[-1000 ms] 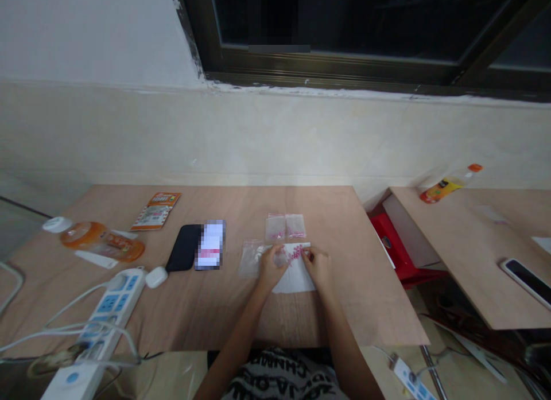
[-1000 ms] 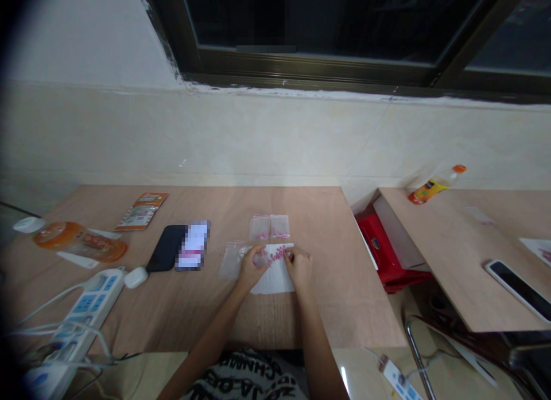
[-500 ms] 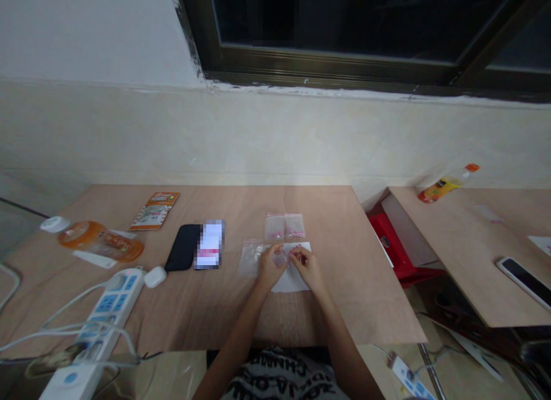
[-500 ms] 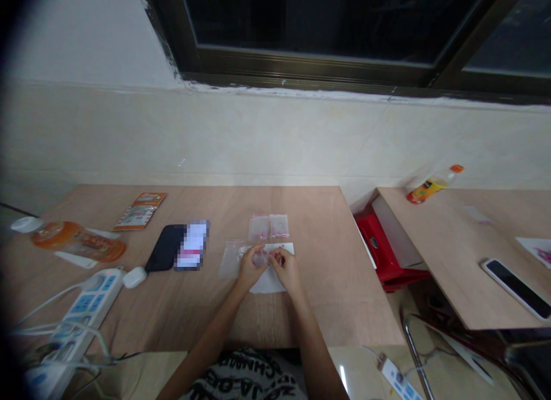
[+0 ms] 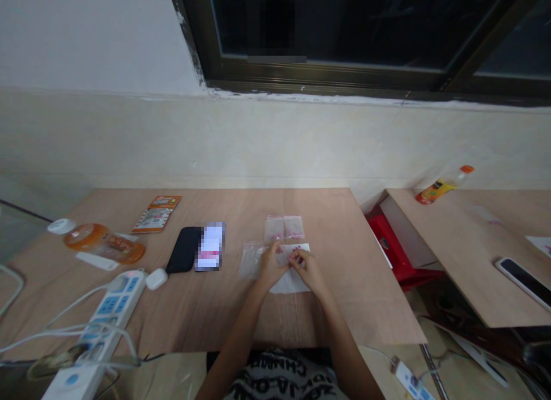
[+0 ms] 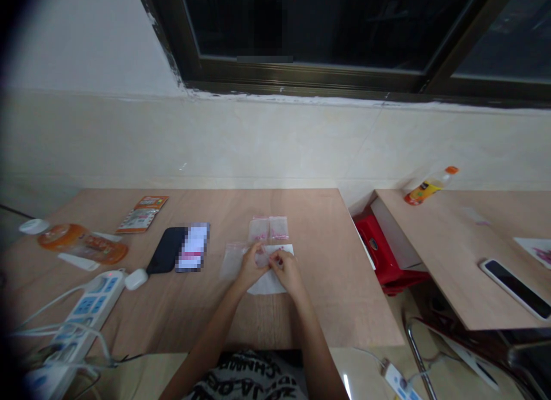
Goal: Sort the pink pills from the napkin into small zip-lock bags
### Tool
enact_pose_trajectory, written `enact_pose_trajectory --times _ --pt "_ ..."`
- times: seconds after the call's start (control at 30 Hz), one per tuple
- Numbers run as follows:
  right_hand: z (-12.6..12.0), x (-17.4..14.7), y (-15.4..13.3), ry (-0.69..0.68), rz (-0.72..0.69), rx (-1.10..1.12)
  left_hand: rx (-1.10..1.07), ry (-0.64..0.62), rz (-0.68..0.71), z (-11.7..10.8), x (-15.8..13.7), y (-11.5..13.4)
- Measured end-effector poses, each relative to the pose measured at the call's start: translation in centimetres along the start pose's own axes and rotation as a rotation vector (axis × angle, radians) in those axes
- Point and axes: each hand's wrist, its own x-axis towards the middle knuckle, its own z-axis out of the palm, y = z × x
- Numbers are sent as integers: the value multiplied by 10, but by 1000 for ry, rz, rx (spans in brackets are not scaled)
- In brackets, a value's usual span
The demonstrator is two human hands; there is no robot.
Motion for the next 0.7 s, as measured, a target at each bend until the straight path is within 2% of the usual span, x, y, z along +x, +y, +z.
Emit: enact_pose_trajectory --times 0.17,0.4,0.7 --pt "-10 6 -8 127 24 118 -102 -55 -28 -18 7 22" --pt "-23 14 -27 269 -1 245 -208 -50 -92 -44 17 52" --pt "-26 15 -40 246 -46 246 -344 -37 -136 -49 18 54"
